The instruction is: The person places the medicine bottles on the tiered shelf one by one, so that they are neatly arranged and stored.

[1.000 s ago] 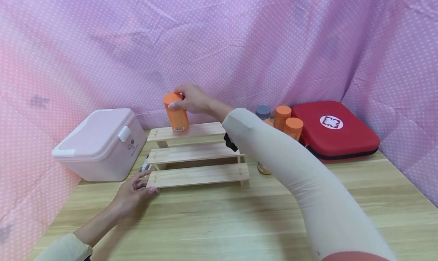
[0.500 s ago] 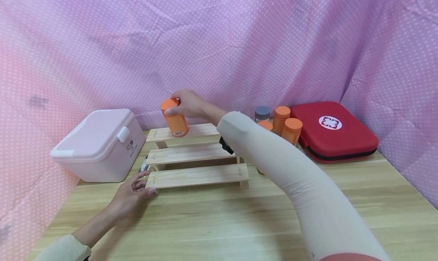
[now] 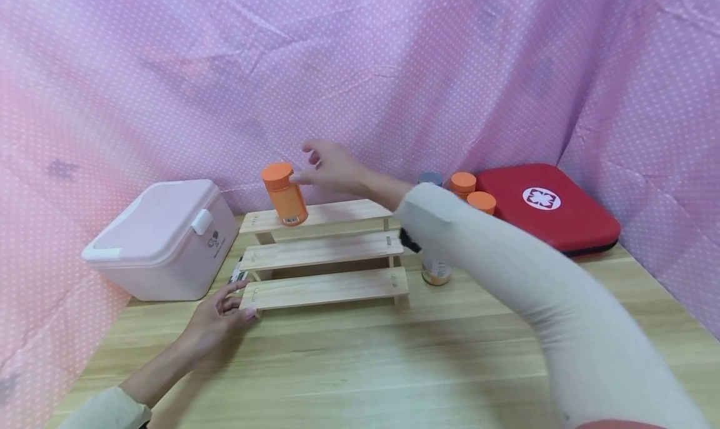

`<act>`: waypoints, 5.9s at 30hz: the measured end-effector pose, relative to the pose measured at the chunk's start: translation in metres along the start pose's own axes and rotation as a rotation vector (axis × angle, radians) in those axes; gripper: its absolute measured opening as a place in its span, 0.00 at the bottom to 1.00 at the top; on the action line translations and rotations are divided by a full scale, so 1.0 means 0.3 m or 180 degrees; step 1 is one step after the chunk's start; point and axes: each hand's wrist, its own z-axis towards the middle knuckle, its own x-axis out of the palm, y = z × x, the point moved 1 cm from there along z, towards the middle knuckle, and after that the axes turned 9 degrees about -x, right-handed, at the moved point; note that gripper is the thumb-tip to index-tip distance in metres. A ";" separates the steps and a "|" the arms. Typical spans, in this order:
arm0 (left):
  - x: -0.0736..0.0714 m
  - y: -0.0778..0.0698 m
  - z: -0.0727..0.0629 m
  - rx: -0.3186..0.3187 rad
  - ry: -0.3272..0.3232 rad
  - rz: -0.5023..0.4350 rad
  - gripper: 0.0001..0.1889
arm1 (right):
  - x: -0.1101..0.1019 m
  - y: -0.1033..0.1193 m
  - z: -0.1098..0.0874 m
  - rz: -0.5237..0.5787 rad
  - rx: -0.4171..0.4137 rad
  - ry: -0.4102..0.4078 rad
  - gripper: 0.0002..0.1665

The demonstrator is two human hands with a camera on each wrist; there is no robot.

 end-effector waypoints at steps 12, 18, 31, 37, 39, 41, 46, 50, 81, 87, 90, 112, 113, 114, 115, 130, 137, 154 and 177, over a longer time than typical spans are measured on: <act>0.001 0.010 -0.011 -0.0002 -0.0010 -0.0014 0.33 | -0.222 -0.130 -0.424 -0.0517 0.0327 -0.0331 0.39; 0.004 0.009 -0.014 -0.0007 0.0011 -0.0036 0.34 | -0.245 -0.211 -0.568 -0.0616 0.0492 -0.0367 0.37; 0.010 0.005 -0.017 -0.0003 -0.0006 -0.0078 0.35 | -0.155 -0.352 -0.691 -0.0389 0.0598 0.0008 0.43; 0.010 0.004 -0.015 0.0006 -0.0014 -0.0064 0.35 | -0.131 -0.374 -0.707 -0.0408 0.0706 -0.0004 0.43; 0.010 0.004 -0.015 0.0007 -0.0018 -0.0057 0.35 | -0.126 -0.380 -0.709 -0.0399 0.0690 -0.0033 0.43; 0.010 0.003 -0.015 0.0002 -0.0017 -0.0057 0.35 | -0.122 -0.386 -0.711 -0.0383 0.0652 -0.0060 0.42; 0.011 0.004 -0.016 -0.0023 -0.0020 -0.0030 0.34 | -0.118 -0.393 -0.715 -0.0363 0.0584 -0.0088 0.40; 0.011 0.003 -0.017 -0.0004 -0.0025 -0.0024 0.33 | -0.118 -0.391 -0.712 -0.0333 0.0575 -0.0066 0.40; 0.011 0.002 -0.020 0.0004 0.0010 -0.0133 0.34 | -0.182 -0.299 -0.713 -0.0385 0.0341 -0.0047 0.37; 0.012 0.004 -0.016 0.0017 -0.0002 -0.0138 0.34 | -0.220 -0.240 -0.707 -0.0437 0.0283 -0.0011 0.38; 0.012 0.003 -0.018 0.0014 0.0001 -0.0140 0.34 | -0.239 -0.211 -0.695 -0.0497 0.0159 -0.0041 0.36; 0.013 0.003 -0.015 -0.0007 -0.0018 -0.0095 0.34 | -0.306 -0.028 -0.383 -0.0128 0.0118 -0.0228 0.33; 0.014 0.003 -0.015 -0.0004 -0.0017 -0.0101 0.34 | -0.298 -0.032 -0.361 -0.0149 0.0104 -0.0212 0.32; 0.014 0.002 -0.015 -0.0002 -0.0017 -0.0103 0.34 | -0.288 -0.037 -0.339 -0.0144 0.0066 -0.0195 0.32; 0.015 0.002 -0.016 0.0008 -0.0014 -0.0107 0.34 | -0.279 -0.043 -0.317 -0.0154 0.0021 -0.0180 0.32; 0.013 0.001 -0.015 -0.0001 -0.0013 -0.0126 0.34 | -0.155 -0.100 -0.114 0.0342 -0.0027 0.0293 0.27; 0.013 0.003 -0.017 0.0033 -0.0016 -0.0125 0.34 | -0.135 -0.114 -0.089 0.0347 0.0116 0.0390 0.27; 0.010 -0.002 -0.019 -0.0008 0.0012 -0.0202 0.33 | -0.141 -0.107 -0.086 0.0064 0.0212 0.0507 0.32; 0.003 -0.009 -0.017 0.0024 -0.0041 -0.0038 0.34 | -0.363 -0.274 -0.509 -0.0687 0.0599 -0.0169 0.37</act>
